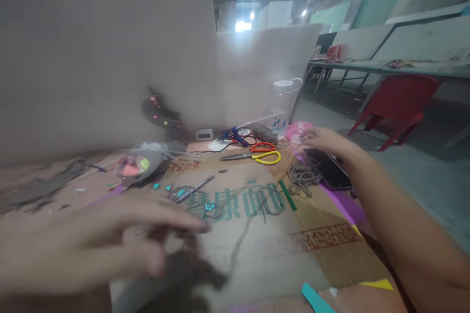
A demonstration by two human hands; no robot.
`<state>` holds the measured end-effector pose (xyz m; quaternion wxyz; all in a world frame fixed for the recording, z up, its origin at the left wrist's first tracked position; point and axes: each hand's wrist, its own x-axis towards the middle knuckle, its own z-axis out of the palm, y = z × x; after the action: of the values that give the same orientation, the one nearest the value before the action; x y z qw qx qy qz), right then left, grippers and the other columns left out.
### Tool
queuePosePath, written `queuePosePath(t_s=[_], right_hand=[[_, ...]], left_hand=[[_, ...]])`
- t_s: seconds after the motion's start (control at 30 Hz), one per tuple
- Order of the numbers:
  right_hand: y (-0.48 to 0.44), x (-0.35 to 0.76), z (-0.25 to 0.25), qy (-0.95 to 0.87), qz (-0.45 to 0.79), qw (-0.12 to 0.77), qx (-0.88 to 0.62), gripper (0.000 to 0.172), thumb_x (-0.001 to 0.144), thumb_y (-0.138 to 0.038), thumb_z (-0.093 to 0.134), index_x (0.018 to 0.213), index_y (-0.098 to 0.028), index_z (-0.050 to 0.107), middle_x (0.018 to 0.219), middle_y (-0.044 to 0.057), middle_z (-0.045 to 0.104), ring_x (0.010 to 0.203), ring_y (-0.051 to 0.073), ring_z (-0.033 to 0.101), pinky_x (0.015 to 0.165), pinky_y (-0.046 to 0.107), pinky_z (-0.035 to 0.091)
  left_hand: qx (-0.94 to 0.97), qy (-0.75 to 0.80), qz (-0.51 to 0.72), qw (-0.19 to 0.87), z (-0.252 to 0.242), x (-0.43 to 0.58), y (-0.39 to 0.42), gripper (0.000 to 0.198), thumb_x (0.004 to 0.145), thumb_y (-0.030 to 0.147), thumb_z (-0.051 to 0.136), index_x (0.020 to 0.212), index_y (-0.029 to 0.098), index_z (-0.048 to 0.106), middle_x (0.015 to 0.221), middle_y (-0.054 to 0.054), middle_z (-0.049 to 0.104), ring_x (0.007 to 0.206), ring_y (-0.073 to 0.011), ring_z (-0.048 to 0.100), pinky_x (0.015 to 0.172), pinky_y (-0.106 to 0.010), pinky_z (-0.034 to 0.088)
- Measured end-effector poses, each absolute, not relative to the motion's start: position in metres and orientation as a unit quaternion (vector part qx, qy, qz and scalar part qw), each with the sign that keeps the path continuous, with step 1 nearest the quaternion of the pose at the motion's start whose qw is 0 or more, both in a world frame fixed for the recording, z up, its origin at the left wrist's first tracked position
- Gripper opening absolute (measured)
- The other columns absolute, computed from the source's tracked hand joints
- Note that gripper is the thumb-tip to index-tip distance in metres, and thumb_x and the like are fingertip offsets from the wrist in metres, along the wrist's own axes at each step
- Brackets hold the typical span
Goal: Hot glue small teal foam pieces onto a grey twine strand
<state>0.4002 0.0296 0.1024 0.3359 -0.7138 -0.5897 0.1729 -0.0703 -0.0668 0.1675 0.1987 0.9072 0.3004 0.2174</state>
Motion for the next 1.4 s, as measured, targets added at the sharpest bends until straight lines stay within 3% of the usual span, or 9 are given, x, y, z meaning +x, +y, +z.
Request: queuePosePath(t_s=[0.1,0.23,0.37,0.7,0.87,1.0,1.07,1.23,1.4], right_hand=[[0.029,0.390,0.104,-0.656,0.107,0.297,-0.686,0.032,0.070,-0.030,0.072,0.099,-0.015,0.073,0.093,0.011,0.072,0.086,0.026,0.063,0.077,0.033,0.045],[0.025,0.355,0.104,-0.759,0.039,0.258,-0.596,0.044,0.093,-0.039,0.049,0.124,-0.013,0.065,0.119,0.016,0.067,0.112,0.028,0.060,0.098,0.039,0.044],[0.029,0.306,0.094,-0.793,0.052,0.227,-0.563,0.045,0.099,-0.036,0.038,0.133,-0.017,0.060,0.126,0.014,0.063,0.118,0.026,0.057,0.105,0.038,0.041],[0.079,0.203,0.041,-0.823,0.080,0.199,-0.526,0.041,0.090,-0.016,0.050,0.130,-0.013,0.058,0.126,0.016,0.057,0.116,0.027,0.055,0.100,0.037,0.042],[0.014,0.193,0.053,-0.846,0.129,0.174,-0.487,0.027,0.089,-0.038,0.060,0.105,-0.018,0.063,0.101,0.008,0.065,0.089,0.022,0.061,0.080,0.033,0.049],[-0.057,0.186,0.051,-0.884,0.239,0.062,-0.396,0.048,0.076,-0.054,0.074,0.108,-0.021,0.060,0.104,0.007,0.064,0.091,0.023,0.059,0.076,0.033,0.047],[-0.078,0.180,0.042,-0.890,0.219,0.062,-0.396,0.024,0.088,-0.040,0.065,0.098,-0.019,0.060,0.101,0.009,0.064,0.093,0.023,0.057,0.080,0.034,0.045],[-0.080,0.179,0.038,-0.842,0.276,0.149,-0.439,0.015,0.097,-0.021,0.043,0.085,-0.020,0.052,0.083,0.005,0.065,0.075,0.017,0.058,0.069,0.030,0.045],[-0.057,0.240,0.096,-0.720,0.227,0.456,-0.471,0.007,0.095,-0.031,0.053,0.093,-0.025,0.050,0.066,-0.003,0.055,0.055,0.013,0.052,0.052,0.027,0.041]], left_hand=[[0.938,0.278,0.143,0.152,0.168,-0.042,-0.084,0.051,0.083,0.035,0.066,0.132,0.044,0.059,0.113,-0.001,0.076,0.083,-0.0232,0.074,0.069,-0.031,0.060],[0.906,0.379,0.146,0.123,0.163,-0.049,-0.064,0.035,0.089,0.047,0.054,0.117,0.036,0.071,0.109,-0.001,0.077,0.088,-0.0237,0.073,0.069,-0.030,0.058],[0.844,0.524,0.084,0.080,0.140,-0.088,-0.029,0.044,0.090,0.053,0.047,0.120,0.031,0.070,0.115,-0.004,0.074,0.093,-0.0260,0.070,0.079,-0.034,0.054],[0.808,0.583,0.015,0.081,0.073,-0.125,0.019,0.035,0.084,0.031,0.049,0.107,0.024,0.075,0.111,-0.008,0.076,0.096,-0.0256,0.069,0.077,-0.029,0.049],[0.825,0.556,0.034,0.093,0.054,-0.124,0.031,0.041,0.083,0.031,0.056,0.121,0.023,0.069,0.115,-0.008,0.074,0.099,-0.0241,0.068,0.083,-0.029,0.049],[0.849,0.517,0.063,0.096,0.040,-0.118,0.034,0.044,0.085,0.033,0.057,0.126,0.020,0.065,0.127,-0.011,0.066,0.116,-0.0260,0.060,0.100,-0.033,0.043],[0.853,0.506,0.079,0.098,0.035,-0.115,0.034,0.040,0.089,0.037,0.054,0.123,0.021,0.067,0.126,-0.010,0.066,0.119,-0.0264,0.058,0.102,-0.035,0.042],[0.853,0.497,0.118,0.107,0.028,-0.109,0.033,0.029,0.088,0.035,0.056,0.107,0.019,0.072,0.115,-0.011,0.068,0.112,-0.0269,0.059,0.100,-0.037,0.042],[0.827,0.522,0.160,0.137,0.027,-0.112,0.032,0.014,0.081,0.031,0.061,0.079,0.020,0.069,0.091,-0.007,0.071,0.093,-0.0246,0.064,0.087,-0.034,0.047]])
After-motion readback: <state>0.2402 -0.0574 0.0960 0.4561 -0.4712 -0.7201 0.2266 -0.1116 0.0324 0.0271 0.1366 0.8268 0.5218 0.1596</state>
